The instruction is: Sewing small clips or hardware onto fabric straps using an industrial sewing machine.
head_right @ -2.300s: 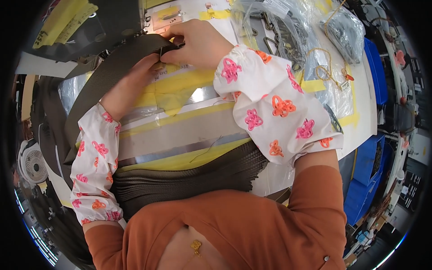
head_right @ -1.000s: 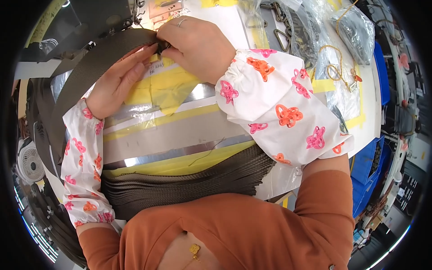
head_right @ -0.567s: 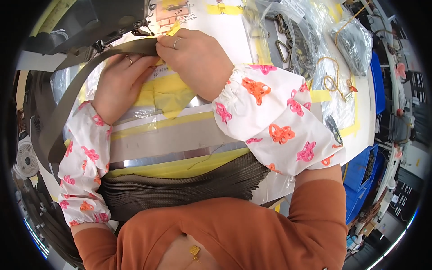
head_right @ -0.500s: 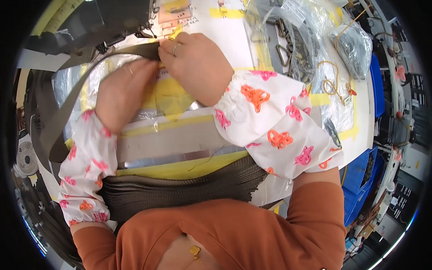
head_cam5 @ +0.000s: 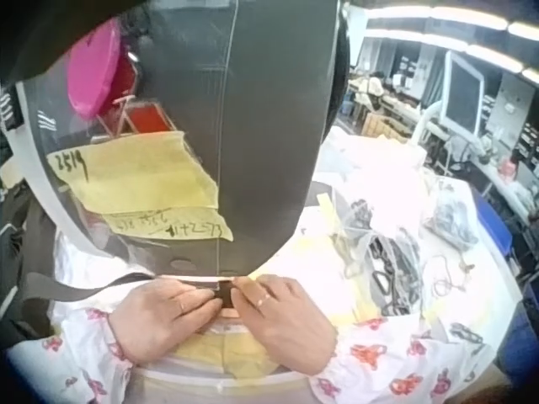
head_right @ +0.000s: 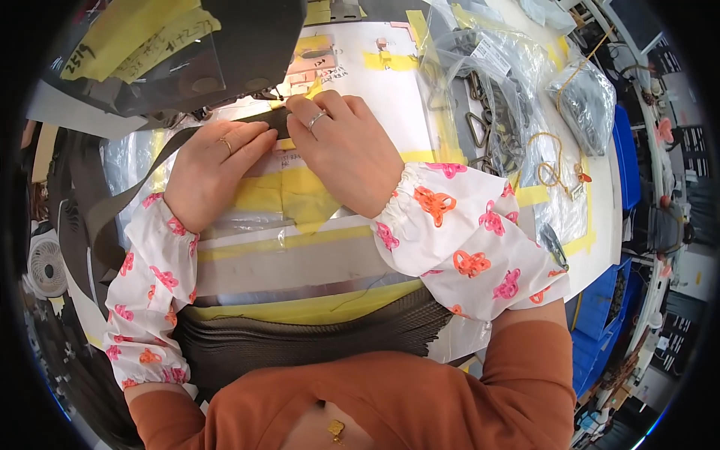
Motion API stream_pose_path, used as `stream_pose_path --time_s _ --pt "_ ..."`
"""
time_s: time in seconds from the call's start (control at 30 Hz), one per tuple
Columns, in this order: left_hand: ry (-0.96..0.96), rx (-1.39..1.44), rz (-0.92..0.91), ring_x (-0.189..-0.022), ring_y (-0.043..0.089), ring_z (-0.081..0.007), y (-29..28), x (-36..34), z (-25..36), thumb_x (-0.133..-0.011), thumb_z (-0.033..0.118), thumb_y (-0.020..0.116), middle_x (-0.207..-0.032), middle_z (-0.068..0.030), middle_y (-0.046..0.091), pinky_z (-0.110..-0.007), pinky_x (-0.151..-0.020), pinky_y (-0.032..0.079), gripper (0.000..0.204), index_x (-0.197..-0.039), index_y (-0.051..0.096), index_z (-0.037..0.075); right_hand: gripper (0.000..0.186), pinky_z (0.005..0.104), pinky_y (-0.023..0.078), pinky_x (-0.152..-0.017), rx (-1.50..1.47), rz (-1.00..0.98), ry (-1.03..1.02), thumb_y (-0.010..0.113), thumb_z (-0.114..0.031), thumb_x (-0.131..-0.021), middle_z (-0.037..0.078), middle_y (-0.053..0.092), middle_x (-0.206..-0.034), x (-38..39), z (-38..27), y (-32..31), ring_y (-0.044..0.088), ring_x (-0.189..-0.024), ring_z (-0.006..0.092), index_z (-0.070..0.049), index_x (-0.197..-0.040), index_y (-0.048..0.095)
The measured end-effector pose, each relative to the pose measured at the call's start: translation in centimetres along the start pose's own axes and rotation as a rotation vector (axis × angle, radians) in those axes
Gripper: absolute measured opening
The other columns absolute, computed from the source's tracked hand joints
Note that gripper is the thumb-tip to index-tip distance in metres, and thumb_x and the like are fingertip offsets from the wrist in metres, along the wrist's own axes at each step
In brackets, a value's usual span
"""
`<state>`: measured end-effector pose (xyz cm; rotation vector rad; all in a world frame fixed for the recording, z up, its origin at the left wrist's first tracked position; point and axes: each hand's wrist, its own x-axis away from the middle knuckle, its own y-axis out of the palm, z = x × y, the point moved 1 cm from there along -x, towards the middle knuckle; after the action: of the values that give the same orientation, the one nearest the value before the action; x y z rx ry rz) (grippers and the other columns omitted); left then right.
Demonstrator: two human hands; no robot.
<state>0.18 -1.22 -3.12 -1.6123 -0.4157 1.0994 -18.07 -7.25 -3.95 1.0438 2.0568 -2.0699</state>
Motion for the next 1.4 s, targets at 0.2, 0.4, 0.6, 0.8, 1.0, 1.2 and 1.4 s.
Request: stream_pose_path --time_s 0.2,0.4,0.6,0.8,1.0,1.2,1.4 --pt "-0.034 0.117 -0.075 -0.083 0.055 -0.0203 0.0 -0.3 -0.9 -0.065 0.004 0.059 -0.105 -0.003 0.061 -0.035 -0.081 0.043 0.038 -0.103 0.062 0.008 0.031 0.0336 0.042 -0.083 -0.016 0.003 -0.049 0.055 -0.005 -0.07 0.006 0.055 -0.11 0.1 0.6 0.0 0.052 -0.097 0.0223 -0.002 -0.1 0.06" --pt "-0.006 -0.012 -0.081 -0.085 0.053 -0.0216 -0.1 -0.8 -0.2 -0.065 0.005 0.061 -0.108 -0.0034 0.058 -0.036 -0.078 0.044 0.037 -0.102 0.062 0.008 0.03 0.0344 0.042 -0.083 -0.011 0.055 -0.004 0.056 -0.007 -0.069 0.005 0.058 -0.106 0.2 0.6 0.1 0.054 -0.096 0.0217 -0.004 -0.099 0.061" --pt "-0.237 0.094 -0.061 -0.095 0.055 -0.0278 -0.9 -0.3 0.8 -0.069 0.0 0.06 -0.112 -0.0075 0.056 -0.036 -0.077 0.048 0.037 -0.103 0.063 0.014 0.026 0.0348 0.041 -0.085 0.105 -0.016 -0.049 0.056 -0.007 -0.068 0.005 0.059 -0.103 -0.3 -0.2 -0.7 0.054 -0.092 0.0204 -0.003 -0.093 0.062" --pt "-0.31 0.185 -0.14 -0.097 0.056 -0.0307 -0.7 -0.8 0.3 -0.069 -0.002 0.059 -0.112 -0.0123 0.058 -0.036 -0.08 0.047 0.034 -0.1 0.065 0.012 0.024 0.0392 0.039 -0.088 0.147 -0.054 -0.064 0.057 -0.008 -0.066 0.005 0.059 -0.101 -0.5 -0.3 -0.9 0.053 -0.091 0.0195 -0.003 -0.089 0.062" --pt "-0.24 0.116 -0.081 -0.099 0.056 -0.0306 -0.7 -1.0 0.1 -0.07 -0.002 0.06 -0.111 -0.0124 0.058 -0.037 -0.083 0.046 0.029 -0.097 0.064 0.007 0.012 0.0432 0.036 -0.094 0.204 -0.102 -0.1 0.057 -0.012 -0.071 0.004 0.061 -0.09 -1.3 -0.5 -1.4 0.055 -0.086 0.0174 -0.008 -0.081 0.063" --pt "-0.304 0.206 -0.115 -0.095 0.059 -0.0213 0.2 -0.7 -0.9 -0.073 0.003 0.057 -0.109 -0.0071 0.061 -0.034 -0.068 0.036 0.025 -0.097 0.064 0.009 0.01 0.0437 0.035 -0.095 0.224 -0.018 -0.105 0.058 -0.011 -0.071 0.002 0.059 -0.083 -1.1 0.2 -0.7 0.055 -0.085 0.0169 -0.008 -0.079 0.063" --pt "-0.28 0.17 -0.066 -0.092 0.059 -0.0202 0.4 -0.6 -0.9 -0.072 0.002 0.058 -0.107 -0.0064 0.062 -0.034 -0.067 0.035 0.026 -0.096 0.064 0.009 0.012 0.0448 0.035 -0.095 0.221 -0.021 -0.101 0.058 -0.01 -0.07 0.002 0.06 -0.085 -1.1 0.2 -0.8 0.054 -0.084 0.0172 -0.006 -0.081 0.064"
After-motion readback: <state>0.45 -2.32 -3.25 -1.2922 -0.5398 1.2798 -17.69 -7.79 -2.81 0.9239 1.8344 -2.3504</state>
